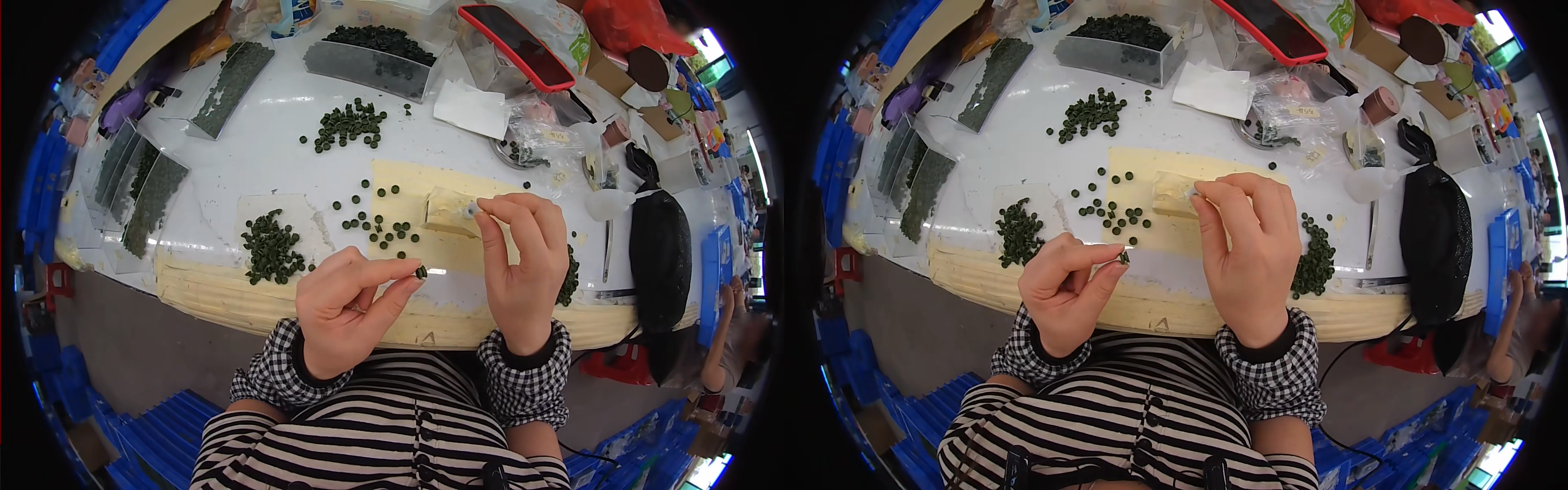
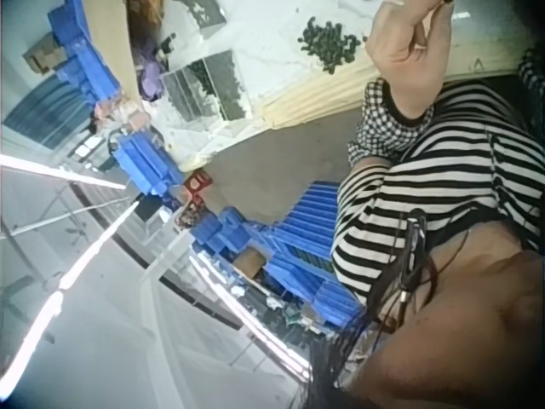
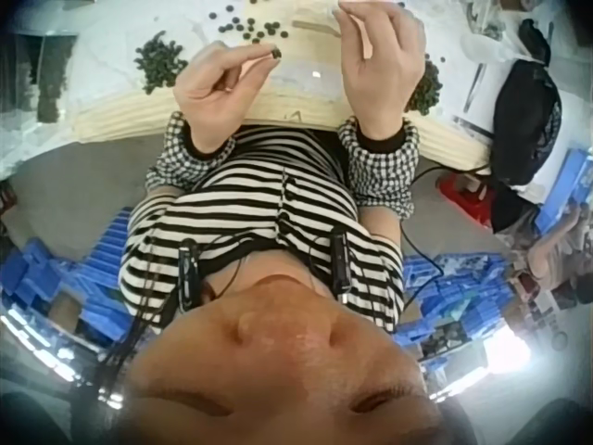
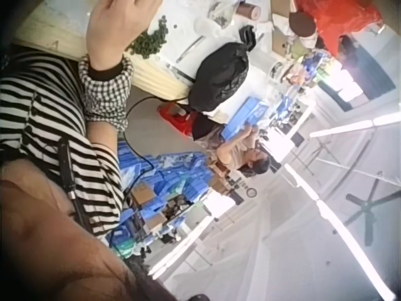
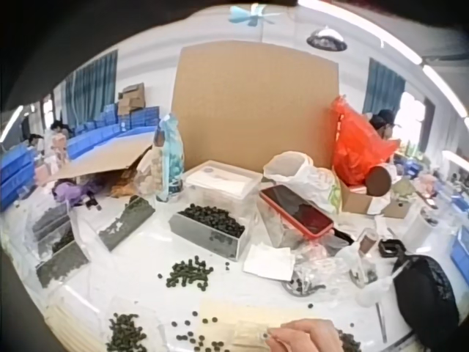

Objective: Manually assembling small green plastic components into a white frame at a factory workbench.

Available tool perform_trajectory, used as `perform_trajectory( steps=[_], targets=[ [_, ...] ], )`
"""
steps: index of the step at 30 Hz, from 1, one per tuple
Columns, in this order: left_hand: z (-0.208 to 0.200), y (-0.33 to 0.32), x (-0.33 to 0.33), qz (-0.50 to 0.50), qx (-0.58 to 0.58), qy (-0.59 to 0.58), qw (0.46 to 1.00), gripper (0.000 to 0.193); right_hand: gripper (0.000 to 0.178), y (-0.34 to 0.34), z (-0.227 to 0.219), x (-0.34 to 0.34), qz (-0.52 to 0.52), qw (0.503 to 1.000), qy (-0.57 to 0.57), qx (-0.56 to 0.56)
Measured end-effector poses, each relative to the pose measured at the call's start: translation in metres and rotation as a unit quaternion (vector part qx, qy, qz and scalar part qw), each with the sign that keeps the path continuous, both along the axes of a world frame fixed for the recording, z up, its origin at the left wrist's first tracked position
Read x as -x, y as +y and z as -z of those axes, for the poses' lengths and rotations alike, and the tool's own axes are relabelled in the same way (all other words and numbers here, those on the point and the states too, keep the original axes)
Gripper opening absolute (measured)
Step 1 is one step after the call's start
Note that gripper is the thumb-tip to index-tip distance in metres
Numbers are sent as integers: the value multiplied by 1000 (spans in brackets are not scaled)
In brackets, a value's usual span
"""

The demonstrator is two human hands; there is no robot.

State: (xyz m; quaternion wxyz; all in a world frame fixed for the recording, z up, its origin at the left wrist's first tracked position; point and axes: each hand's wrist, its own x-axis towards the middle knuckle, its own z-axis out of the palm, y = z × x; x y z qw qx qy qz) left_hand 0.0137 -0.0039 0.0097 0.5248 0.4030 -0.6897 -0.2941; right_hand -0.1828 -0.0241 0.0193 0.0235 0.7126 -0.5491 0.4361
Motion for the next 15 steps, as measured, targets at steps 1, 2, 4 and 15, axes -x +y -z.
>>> perform_trajectory(
  steps=[1,2,4,15],
  targets=[
    [0,0,0,0,2,-1,1000,25,19,1,0,0,1,1000,0,1],
    [0,1,0,1,5,-3,1000,25,21,2,-1,0,3,1000,0,3],
    [2,1,0,3,6,-2,1000,26,25,5,-1,0,5,1000,2,10],
    [-8,-1,-4,45,70,-253,964,22,24,28,2,13,22,998,-42,39]
  ],
)
